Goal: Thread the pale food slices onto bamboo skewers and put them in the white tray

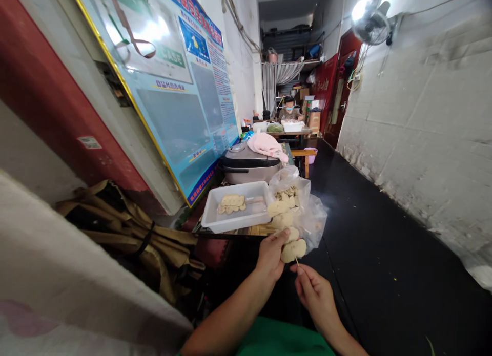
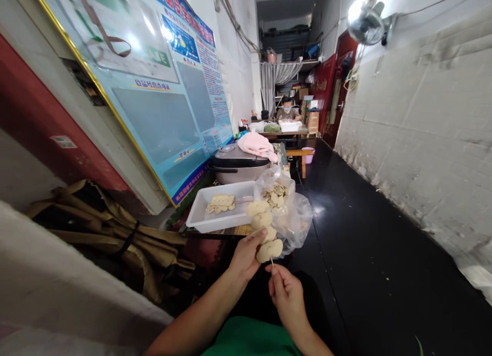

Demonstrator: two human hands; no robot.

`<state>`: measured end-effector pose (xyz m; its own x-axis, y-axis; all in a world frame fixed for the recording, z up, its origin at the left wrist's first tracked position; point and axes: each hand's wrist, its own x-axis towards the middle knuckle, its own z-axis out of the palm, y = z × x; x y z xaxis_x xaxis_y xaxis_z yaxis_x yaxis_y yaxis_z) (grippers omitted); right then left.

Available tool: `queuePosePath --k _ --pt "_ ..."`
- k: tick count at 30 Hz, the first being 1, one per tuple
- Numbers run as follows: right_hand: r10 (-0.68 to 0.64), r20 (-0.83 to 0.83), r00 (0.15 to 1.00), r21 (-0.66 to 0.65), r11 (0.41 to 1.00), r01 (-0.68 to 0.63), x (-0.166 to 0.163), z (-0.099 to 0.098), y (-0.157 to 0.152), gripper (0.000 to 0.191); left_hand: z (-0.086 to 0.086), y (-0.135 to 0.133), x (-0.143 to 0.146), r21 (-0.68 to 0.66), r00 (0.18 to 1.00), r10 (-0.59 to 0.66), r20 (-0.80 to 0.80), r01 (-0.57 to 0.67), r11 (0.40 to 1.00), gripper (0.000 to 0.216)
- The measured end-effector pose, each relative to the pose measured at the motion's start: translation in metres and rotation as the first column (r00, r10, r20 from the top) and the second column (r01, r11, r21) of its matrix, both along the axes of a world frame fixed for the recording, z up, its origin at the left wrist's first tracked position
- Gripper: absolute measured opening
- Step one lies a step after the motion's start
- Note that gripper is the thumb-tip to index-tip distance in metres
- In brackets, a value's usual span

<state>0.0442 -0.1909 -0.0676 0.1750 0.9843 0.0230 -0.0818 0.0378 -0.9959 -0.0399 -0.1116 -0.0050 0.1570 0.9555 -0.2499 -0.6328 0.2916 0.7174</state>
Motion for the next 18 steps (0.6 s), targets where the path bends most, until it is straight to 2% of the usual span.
queuePosePath --k 5,10,18 --pt "-0.001 0.003 1.0 0.009 1.0 0.001 0.0 0.001 0.0 0.046 -0.002 -0.001 -0.001 -0.008 1.0 0.0 -0.002 0.0 1.0 0.04" --pt "0.001 -0.028 1.0 -0.016 1.0 -0.001 0.0 0.001 -0.001 0.045 -0.003 0.003 -0.007 0.013 0.994 -0.096 0.054 0.095 0.995 0.039" --pt "0.06 -0.063 0.996 -0.031 0.998 -0.062 -0.001 0.002 -0.006 0.043 0.004 0.025 -0.019 -0.001 0.99 0.002 0.14 -0.002 1.0 0.031"
